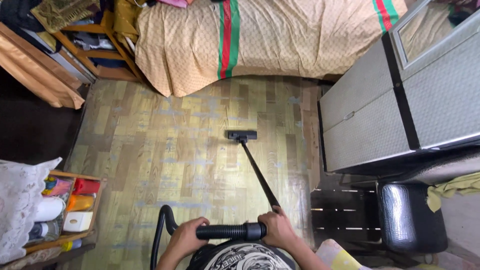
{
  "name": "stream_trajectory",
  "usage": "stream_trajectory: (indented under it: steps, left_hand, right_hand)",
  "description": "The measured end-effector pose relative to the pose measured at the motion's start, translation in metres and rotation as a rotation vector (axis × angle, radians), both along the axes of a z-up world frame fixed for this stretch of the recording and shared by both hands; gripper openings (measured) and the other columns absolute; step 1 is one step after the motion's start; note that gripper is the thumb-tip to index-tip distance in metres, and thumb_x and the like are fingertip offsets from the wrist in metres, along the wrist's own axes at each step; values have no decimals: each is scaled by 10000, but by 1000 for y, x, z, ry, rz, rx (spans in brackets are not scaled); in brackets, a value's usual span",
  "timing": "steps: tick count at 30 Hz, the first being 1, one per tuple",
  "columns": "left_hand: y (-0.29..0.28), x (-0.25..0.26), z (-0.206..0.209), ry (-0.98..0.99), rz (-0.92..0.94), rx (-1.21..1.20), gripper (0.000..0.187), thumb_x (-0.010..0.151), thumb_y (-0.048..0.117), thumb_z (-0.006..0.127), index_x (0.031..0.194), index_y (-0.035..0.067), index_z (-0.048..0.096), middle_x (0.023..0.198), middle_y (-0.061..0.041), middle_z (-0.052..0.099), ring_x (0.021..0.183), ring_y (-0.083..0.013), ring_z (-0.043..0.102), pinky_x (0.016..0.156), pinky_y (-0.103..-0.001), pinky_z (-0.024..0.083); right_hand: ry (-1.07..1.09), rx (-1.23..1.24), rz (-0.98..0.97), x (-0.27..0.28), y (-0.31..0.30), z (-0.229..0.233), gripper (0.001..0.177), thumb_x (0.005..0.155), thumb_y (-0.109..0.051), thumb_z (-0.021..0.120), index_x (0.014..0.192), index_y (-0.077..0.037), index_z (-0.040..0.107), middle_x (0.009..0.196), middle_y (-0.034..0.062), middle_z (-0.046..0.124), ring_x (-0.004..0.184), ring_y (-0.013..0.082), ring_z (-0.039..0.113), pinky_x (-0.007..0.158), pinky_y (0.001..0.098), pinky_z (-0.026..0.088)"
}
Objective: The person uses a vacuum cleaner to clean the wooden floor in a bedroom. They move the vacuum head back and forth across the floor area near the bed and wardrobe.
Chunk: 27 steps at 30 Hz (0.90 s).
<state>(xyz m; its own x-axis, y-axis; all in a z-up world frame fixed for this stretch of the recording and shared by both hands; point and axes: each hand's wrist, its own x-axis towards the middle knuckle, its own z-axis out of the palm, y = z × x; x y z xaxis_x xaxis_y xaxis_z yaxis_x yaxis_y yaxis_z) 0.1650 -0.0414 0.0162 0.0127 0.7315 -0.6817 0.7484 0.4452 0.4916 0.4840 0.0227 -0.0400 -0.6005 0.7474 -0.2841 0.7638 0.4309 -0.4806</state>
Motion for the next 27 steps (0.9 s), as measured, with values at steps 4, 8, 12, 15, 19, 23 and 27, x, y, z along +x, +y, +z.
stream_trajectory:
  steps: [4,8,12,15,19,23,27]
  left_hand:
    - [36,22,-28,93,43,13,283,818,247,729,1063,345,627,820,88,768,750,-119,753,670,-297,584]
    - [107,25,-86,224,-11,272,350,758,321,729,1091,228,672,1027,-100,749,1079,-322,720,945,-473,552]
    - [169,34,-137,357,-117,400,310,753,343,676,1018,183,673,952,-85,733,1009,-342,720,900,-513,529]
    - [172,47,-124,343,-110,420,311,738,306,717,1009,157,681,926,-99,730,988,-354,718,883,-515,523]
    - [115,73,-82,271,-111,365,306,748,272,730,1027,157,683,946,-100,748,999,-339,734,872,-499,528]
    - [35,83,-78,128,-187,229,403,760,263,792,1134,194,657,1066,-128,730,1112,-352,690,971,-478,525]
    - [-5,85,-70,77,-141,228,500,691,367,851,1140,307,638,1063,-39,748,1111,-269,709,990,-412,535]
  right_hand:
    - [-18,4,-23,16,40,-58,180,722,-60,671,848,-187,670,718,-28,733,670,190,717,1085,462,459]
    - [-155,-47,-134,17,132,-142,319,728,-309,733,1043,-266,706,1024,-30,750,1113,218,695,1086,581,418]
    - [-235,-63,-239,18,192,-171,412,713,-384,783,1096,-276,674,1101,-64,705,1202,189,632,1068,600,402]
    - [-248,-76,-251,29,191,-169,366,770,-374,755,1115,-288,667,1107,-74,690,1219,168,612,1116,593,365]
    - [-364,-52,-170,60,138,-152,351,754,-363,748,1097,-320,685,1067,-101,710,1207,150,627,1136,602,348]
    - [-329,-61,-97,97,47,-133,295,702,-299,707,996,-316,727,957,-63,744,1112,184,688,1131,586,359]
    - [-181,-141,-84,101,-6,-47,334,609,-263,721,942,-275,708,913,-23,739,1051,241,702,1158,622,277]
